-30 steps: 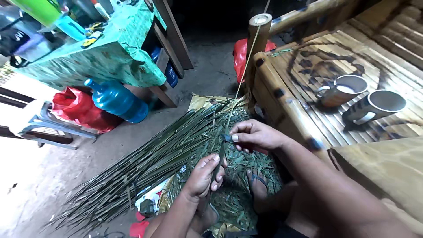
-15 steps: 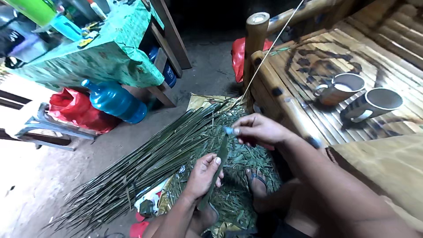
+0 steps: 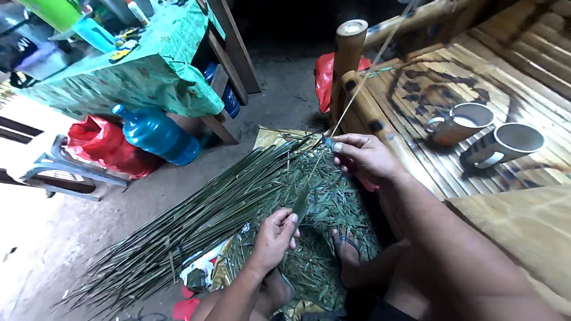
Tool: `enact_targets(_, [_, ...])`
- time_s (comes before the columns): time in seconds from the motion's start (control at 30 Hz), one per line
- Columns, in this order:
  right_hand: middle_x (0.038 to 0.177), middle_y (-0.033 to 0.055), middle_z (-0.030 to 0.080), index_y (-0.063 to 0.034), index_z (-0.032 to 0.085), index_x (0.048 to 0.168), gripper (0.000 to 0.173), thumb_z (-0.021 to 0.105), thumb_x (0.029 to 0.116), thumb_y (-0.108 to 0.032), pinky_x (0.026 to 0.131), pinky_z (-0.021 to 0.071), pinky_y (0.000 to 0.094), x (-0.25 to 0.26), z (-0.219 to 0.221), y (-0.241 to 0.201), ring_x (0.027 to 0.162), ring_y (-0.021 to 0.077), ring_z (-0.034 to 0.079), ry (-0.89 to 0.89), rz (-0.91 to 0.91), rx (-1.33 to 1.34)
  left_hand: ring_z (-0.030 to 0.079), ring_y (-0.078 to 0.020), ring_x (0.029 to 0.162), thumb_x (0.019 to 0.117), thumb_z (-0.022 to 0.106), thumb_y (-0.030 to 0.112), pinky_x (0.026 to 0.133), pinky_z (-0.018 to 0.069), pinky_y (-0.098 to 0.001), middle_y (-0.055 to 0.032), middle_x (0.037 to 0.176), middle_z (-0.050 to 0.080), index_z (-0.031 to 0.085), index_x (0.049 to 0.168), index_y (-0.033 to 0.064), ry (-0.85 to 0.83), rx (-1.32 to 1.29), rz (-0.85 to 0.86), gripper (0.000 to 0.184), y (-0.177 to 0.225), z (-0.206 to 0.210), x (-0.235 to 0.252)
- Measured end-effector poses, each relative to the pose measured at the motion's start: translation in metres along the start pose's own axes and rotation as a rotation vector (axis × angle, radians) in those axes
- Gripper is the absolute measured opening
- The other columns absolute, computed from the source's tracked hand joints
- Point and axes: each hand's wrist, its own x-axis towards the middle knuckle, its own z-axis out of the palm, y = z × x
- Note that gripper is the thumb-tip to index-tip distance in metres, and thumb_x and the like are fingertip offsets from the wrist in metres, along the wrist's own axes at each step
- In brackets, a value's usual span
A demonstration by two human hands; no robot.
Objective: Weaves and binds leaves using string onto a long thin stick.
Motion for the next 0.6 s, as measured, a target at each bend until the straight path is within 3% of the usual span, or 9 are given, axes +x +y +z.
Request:
enact_targets(0.23, [0.077, 0.0056, 0.067, -0.0022, 0.068, 0.125, 0.027, 0.057, 0.1038, -0.015, 0.054, 0.0528, 0.0229, -0.012, 0.030, 0.009, 0.058, 0.0096, 0.060, -0.271, 0.123, 0.010, 0.071, -0.0114, 0.071, 0.1080, 0.047, 0.013, 0.064, 0.0620, -0.0264, -0.0047, 0.098, 0.075, 0.063, 0.127, -0.0018, 0.077, 0.083, 0.083, 0.029, -0.007, 0.003, 0.010])
enact_targets(0.37, [0.077, 0.0037, 0.066, -0.0032, 0.066, 0.128, 0.028, 0.056, 0.1048, -0.014, 0.053, 0.0523, 0.0229, -0.006, 0.016, 0.003, 0.057, 0.0082, 0.059, -0.131, 0.068, -0.017, 0.070, -0.0089, 0.069, 0.1079, 0.047, 0.013, 0.062, 0.0599, -0.0239, -0.0036, 0.097, 0.075, 0.065, 0.125, -0.0005, 0.064, 0.116, 0.116, 0.029, -0.013, 0.001, 0.010])
enact_targets(0.6, [0.077, 0.0016, 0.066, -0.0050, 0.060, 0.132, 0.028, 0.050, 0.1072, -0.015, 0.046, 0.0502, 0.0216, 0.006, -0.030, -0.016, 0.053, 0.0071, 0.058, 0.157, -0.036, 0.115, 0.071, -0.0100, 0.076, 0.1071, 0.047, 0.013, 0.070, 0.0622, -0.0262, -0.0035, 0.099, 0.075, 0.067, 0.124, 0.0002, 0.029, 0.159, 0.137, 0.029, -0.032, -0.006, 0.002])
